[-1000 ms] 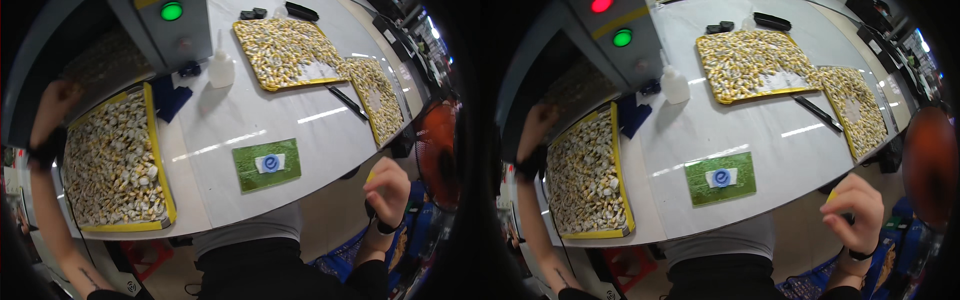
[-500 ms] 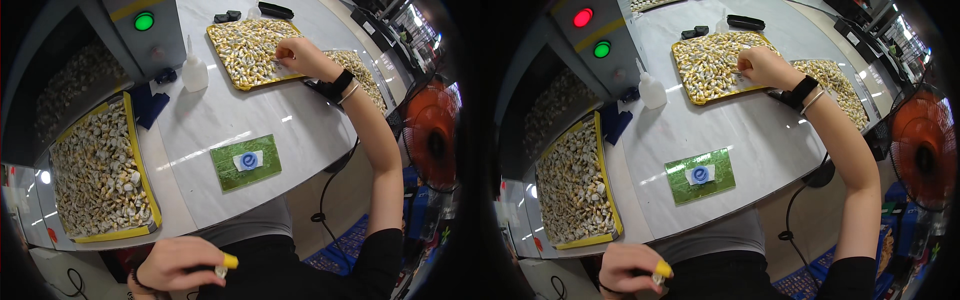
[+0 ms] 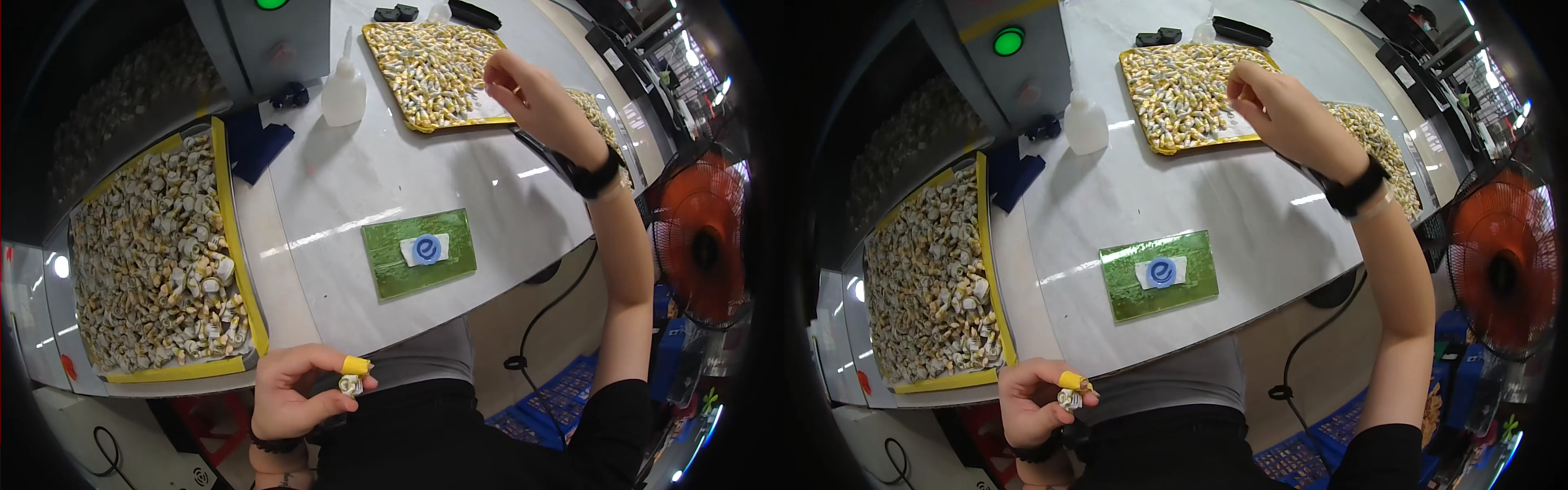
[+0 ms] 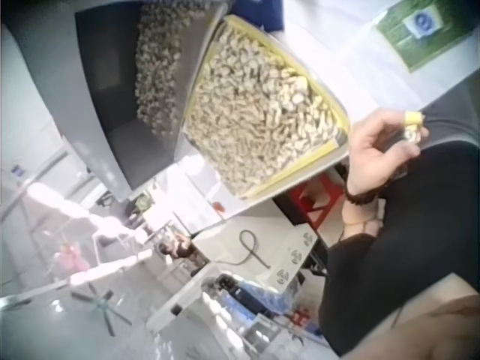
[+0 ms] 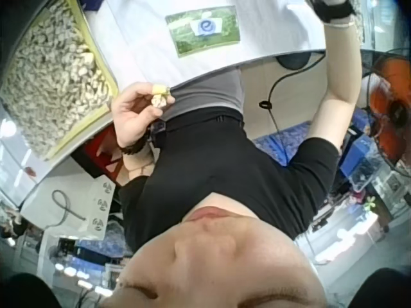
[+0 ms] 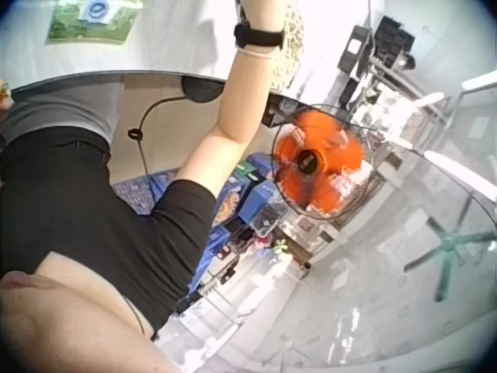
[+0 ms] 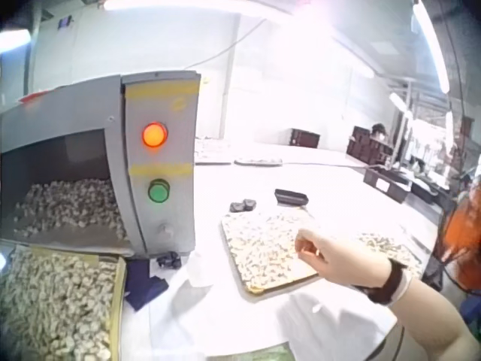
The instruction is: The person repeatedly picks small white and yellow components from a tray, applies a small amount of blue paste from a green pad, and assembles the pieces into small decorative units. The assembled items are placed back onto the tray. The process is repetitive and performed by hand.
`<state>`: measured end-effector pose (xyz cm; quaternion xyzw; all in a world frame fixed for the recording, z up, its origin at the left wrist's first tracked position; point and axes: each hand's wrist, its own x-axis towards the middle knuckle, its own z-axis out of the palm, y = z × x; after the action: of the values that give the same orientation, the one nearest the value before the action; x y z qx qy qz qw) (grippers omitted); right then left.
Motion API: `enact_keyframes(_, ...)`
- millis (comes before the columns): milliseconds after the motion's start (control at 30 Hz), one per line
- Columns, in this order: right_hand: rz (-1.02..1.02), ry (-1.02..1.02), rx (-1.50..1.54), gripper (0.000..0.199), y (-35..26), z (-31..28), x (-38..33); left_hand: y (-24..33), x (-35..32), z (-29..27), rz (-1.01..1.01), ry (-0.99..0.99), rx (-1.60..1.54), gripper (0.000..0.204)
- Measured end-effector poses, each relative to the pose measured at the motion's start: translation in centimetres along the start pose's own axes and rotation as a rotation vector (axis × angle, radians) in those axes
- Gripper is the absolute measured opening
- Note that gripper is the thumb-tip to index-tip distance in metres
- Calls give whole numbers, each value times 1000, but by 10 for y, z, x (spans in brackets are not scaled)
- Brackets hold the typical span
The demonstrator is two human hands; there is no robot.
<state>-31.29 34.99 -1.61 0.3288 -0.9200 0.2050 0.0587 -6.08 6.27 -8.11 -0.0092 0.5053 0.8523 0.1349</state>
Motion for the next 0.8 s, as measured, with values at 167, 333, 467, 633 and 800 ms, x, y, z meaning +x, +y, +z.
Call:
enact_keyframes(167, -211, -178, 286, 14, -85, 5, -45, 1, 2, -1, -24, 23, -35, 27)
enact_keyframes(333, -314, -175, 177, 22, -100, 25, -67, 1, 2, 0, -26, 24, -43, 27)
enact_keyframes(467, -387, -189, 70, 20, -94, 30, -65, 0, 2, 2, 11, 53, -50, 27)
enact_keyframes(633, -409, -213, 31, 17, -93, 37, -63, -3, 2, 3, 35, 94, -68, 37)
enact_keyframes(800, -397, -161, 82, 15, -96, 43, -62, -6, 4, 6, 76, 88, -199, 42)
